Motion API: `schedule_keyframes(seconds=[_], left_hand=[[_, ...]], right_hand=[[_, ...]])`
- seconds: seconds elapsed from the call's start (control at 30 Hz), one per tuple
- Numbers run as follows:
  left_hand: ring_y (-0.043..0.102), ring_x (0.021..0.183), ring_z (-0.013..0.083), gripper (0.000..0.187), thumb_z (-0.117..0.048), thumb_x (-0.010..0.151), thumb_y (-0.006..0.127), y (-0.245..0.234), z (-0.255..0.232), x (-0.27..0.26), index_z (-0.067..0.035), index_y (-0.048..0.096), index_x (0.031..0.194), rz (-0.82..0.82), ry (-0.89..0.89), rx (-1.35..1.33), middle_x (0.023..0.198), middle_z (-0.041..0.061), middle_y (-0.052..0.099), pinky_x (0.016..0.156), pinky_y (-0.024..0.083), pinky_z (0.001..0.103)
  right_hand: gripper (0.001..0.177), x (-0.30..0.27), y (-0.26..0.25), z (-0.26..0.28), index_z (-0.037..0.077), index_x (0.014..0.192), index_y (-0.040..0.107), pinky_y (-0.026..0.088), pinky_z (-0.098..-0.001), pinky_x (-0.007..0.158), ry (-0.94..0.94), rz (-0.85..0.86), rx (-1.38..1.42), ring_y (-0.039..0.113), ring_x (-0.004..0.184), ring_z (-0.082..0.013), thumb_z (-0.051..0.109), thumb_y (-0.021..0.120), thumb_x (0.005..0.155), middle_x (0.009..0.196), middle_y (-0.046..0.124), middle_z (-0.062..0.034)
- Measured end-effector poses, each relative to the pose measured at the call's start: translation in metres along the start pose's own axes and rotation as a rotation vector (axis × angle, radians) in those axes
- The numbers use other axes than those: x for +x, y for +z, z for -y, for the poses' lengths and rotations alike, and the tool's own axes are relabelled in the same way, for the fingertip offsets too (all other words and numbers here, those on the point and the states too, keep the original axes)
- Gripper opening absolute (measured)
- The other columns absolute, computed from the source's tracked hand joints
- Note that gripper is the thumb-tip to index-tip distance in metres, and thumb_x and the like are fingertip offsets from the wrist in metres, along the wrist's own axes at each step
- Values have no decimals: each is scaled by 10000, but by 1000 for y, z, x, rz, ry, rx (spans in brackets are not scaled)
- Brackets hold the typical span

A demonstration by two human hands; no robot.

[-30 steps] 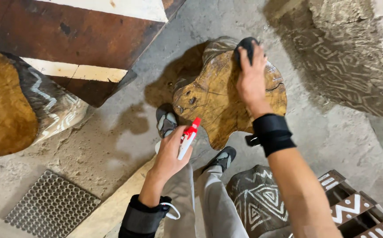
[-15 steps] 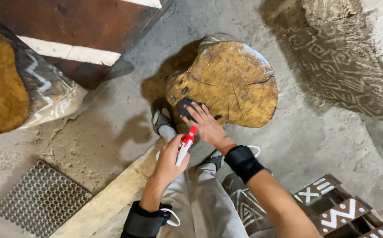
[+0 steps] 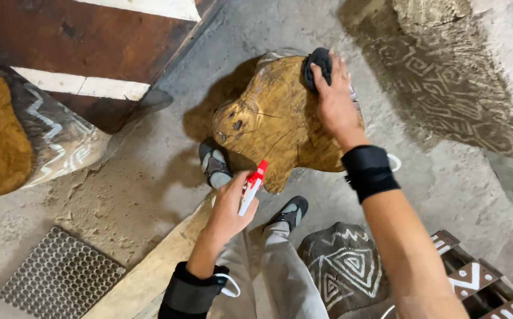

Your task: The person sprays a liquid from a white bottle with a red nozzle onto several wooden stools and a wooden table, then wipes each surface with a dark cloth. The person moves between multiple stools and a table, repeating the spray-and-wipe sequence on each item.

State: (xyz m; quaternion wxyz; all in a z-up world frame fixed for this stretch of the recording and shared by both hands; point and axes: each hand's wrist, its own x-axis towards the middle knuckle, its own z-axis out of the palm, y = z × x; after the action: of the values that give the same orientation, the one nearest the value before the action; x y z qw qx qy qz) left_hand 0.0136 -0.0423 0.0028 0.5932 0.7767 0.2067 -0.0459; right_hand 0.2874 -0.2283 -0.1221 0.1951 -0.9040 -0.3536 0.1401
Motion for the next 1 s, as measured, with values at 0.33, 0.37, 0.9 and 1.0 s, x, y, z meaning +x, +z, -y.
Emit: schedule_keyframes(seconds=[0.33, 0.37, 0.9, 1.0], left_hand=[[669, 759, 363, 356, -22, 822, 637, 2, -5, -12, -22, 596, 1175, -15, 60, 7, 915, 183, 679, 664, 536, 433], [672, 747, 362, 394, -33, 799, 663, 3, -7, -16, -14, 594, 1187, -27, 40, 47, 903, 187, 681, 652, 534, 433], [700, 815, 365, 351, -10, 809, 639, 27, -14, -22, -20, 614, 1159, 44, 55, 26, 958, 170, 714, 695, 548, 403], [684, 745, 378, 358, -35, 828, 652, 23, -22, -9, -12, 606, 1182, 96, -45, 29, 881, 192, 676, 648, 533, 426]], right_hand=[[646, -120, 77, 103, 142, 1504, 533, 261, -660, 1190, -216, 121, -39, 236, 1514, -496, 17, 584, 873, 1657, 259, -220], [604, -135, 82, 106, 158, 1481, 539, 252, -644, 1204, -278, 163, 35, 236, 1521, -467, 56, 584, 888, 1657, 272, -181], [570, -63, 14, -48, 162, 1510, 525, 281, -589, 1231, -143, 39, -127, 250, 1543, -480, 41, 538, 953, 1687, 291, -223], [620, -45, -16, -32, 173, 1553, 495, 283, -581, 1231, 68, -4, 0, 215, 1536, -530, -1, 493, 957, 1695, 239, -222]])
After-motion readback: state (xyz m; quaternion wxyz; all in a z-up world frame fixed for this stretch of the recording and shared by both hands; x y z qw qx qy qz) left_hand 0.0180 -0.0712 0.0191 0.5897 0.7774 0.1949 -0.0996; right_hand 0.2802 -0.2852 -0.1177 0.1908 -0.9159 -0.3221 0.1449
